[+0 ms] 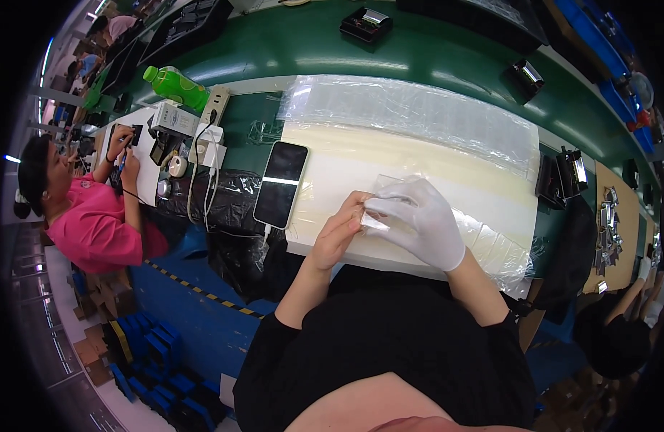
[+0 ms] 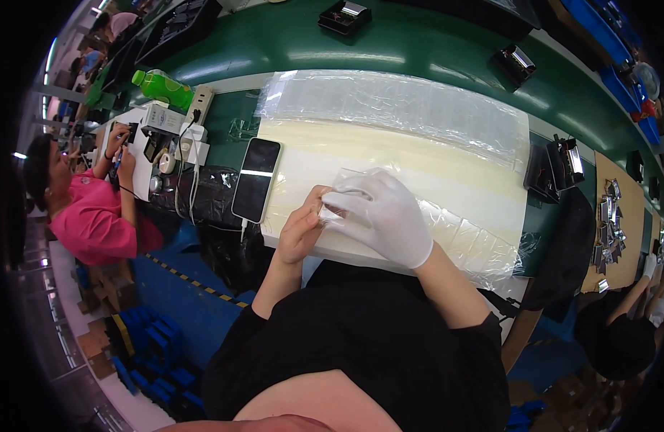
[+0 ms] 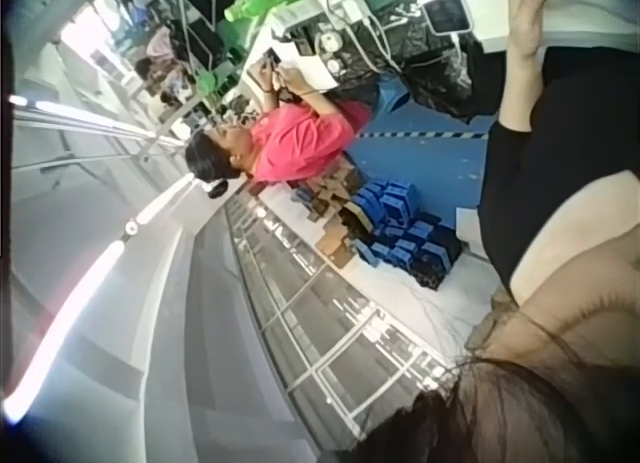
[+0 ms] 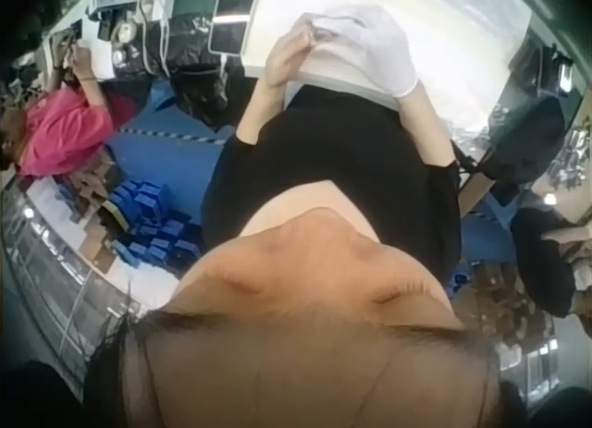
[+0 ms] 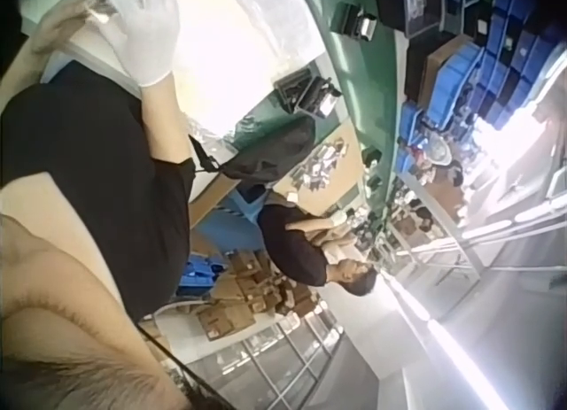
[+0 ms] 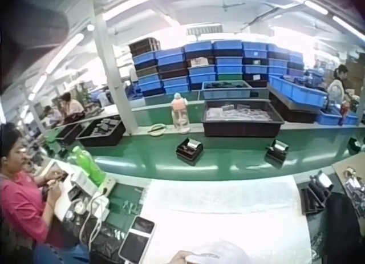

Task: Cleaning electronic components with a cloth and wrapping them in plastic sheets on an assembly line.

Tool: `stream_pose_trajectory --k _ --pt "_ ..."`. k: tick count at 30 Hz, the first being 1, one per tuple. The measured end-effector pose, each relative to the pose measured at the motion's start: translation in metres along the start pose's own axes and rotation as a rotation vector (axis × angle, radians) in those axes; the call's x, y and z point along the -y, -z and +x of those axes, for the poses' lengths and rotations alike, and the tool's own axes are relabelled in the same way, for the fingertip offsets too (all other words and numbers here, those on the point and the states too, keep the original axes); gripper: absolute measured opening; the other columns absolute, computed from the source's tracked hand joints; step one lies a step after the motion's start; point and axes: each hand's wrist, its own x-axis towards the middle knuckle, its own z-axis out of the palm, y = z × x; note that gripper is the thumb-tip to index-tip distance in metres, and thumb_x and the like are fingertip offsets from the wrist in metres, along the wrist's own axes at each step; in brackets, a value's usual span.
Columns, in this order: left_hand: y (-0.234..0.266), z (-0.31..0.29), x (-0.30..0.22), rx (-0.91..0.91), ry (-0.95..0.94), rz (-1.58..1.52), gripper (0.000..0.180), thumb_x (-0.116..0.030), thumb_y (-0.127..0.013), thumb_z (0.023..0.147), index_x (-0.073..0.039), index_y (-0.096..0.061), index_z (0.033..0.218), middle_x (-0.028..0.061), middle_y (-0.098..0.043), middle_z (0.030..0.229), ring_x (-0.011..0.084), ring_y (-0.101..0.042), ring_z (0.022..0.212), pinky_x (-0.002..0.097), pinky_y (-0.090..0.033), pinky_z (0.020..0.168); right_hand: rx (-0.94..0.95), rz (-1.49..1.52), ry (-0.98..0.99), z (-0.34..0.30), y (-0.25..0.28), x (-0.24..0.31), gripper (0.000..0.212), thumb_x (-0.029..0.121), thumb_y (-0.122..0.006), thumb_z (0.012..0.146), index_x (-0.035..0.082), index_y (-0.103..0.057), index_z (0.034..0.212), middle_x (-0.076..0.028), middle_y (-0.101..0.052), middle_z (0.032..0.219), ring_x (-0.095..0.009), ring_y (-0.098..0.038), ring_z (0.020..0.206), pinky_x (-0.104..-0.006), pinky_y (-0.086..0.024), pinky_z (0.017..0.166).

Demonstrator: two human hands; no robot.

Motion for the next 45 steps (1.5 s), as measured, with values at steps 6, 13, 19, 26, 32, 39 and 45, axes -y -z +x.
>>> stream_pose_trajectory --k 6,13,19,26,32,39,45 --pt "0.007 0.002 0.006 0.125 -0.013 0.032 0.032 -0.014 -0.037 0.100 0.006 -0.060 0.109 0.0185 -0.045 0.130 0.0306 -0.048 0.114 0.0377 -0.037 0.101 -0.135 0.325 -0.110 -0.009 0.000 -0.016 0.020 0.012 -0.070 0.085 0.006 -0.072 0.103 -0.004 -0.070 0.095 -0.014 -0.059 0.073 -0.0243 -0.046 0.068" --pt "0.014 0.001 0.001 -0.182 -0.041 -0.210 0.022 -0.016 -0.041 0.101 0.001 -0.054 0.108 0.0162 -0.049 0.124 0.0280 -0.049 0.115 0.0383 -0.039 0.100 -0.763 0.731 -0.789 -0.045 0.040 -0.012 0.018 0.012 -0.051 0.099 0.000 -0.064 0.103 -0.005 -0.060 0.087 -0.010 -0.047 0.070 -0.0205 -0.039 0.064" --pt "0.028 0.013 -0.040 -0.566 -0.251 0.386 0.010 -0.008 -0.048 0.095 -0.005 -0.046 0.105 0.0123 -0.051 0.115 0.0229 -0.050 0.109 0.0322 -0.038 0.099 -0.529 0.397 -1.038 -0.131 0.026 -0.001 0.019 0.015 -0.051 0.098 0.001 -0.065 0.096 -0.005 -0.060 0.090 -0.011 -0.049 0.072 -0.0218 -0.040 0.066" --pt "0.029 0.179 -0.088 -0.344 -0.294 1.119 0.032 -0.009 -0.054 0.092 -0.003 -0.051 0.124 0.0152 -0.056 0.123 0.0273 -0.053 0.112 0.0333 -0.042 0.096 -0.538 0.493 -1.054 -0.095 0.039 -0.031 0.024 0.016 -0.051 0.099 -0.001 -0.066 0.109 -0.007 -0.064 0.099 -0.010 -0.052 0.075 -0.0216 -0.042 0.065" --pt "0.161 0.327 -0.054 -0.316 -0.360 2.233 0.040 -0.020 -0.067 0.082 0.000 -0.057 0.115 0.0177 -0.062 0.112 0.0382 -0.056 0.108 0.0502 -0.046 0.094 -0.706 0.826 -0.896 -0.036 0.079 -0.024 0.028 0.017 -0.052 0.099 -0.002 -0.061 0.118 -0.009 -0.067 0.093 -0.008 -0.054 0.070 -0.0184 -0.043 0.063" --pt "0.092 0.329 -0.045 -0.478 -0.462 1.455 0.021 -0.020 -0.055 0.093 -0.002 -0.061 0.101 0.0122 -0.066 0.094 0.0308 -0.060 0.094 0.0405 -0.046 0.087 -0.731 0.807 -0.826 -0.015 0.121 -0.018 0.019 0.012 -0.056 0.096 -0.001 -0.062 0.108 -0.009 -0.067 0.084 -0.008 -0.055 0.068 -0.0196 -0.044 0.064" --pt "-0.039 0.251 -0.066 -0.279 0.327 0.117 0.030 -0.032 -0.057 0.088 -0.005 -0.063 0.075 0.0035 -0.061 0.074 0.0144 -0.053 0.066 0.0255 -0.042 0.069 -0.518 0.814 -0.727 0.002 0.110 -0.027 0.019 0.011 -0.059 0.094 -0.001 -0.062 0.108 -0.010 -0.068 0.085 -0.010 -0.056 0.069 -0.0211 -0.046 0.067"
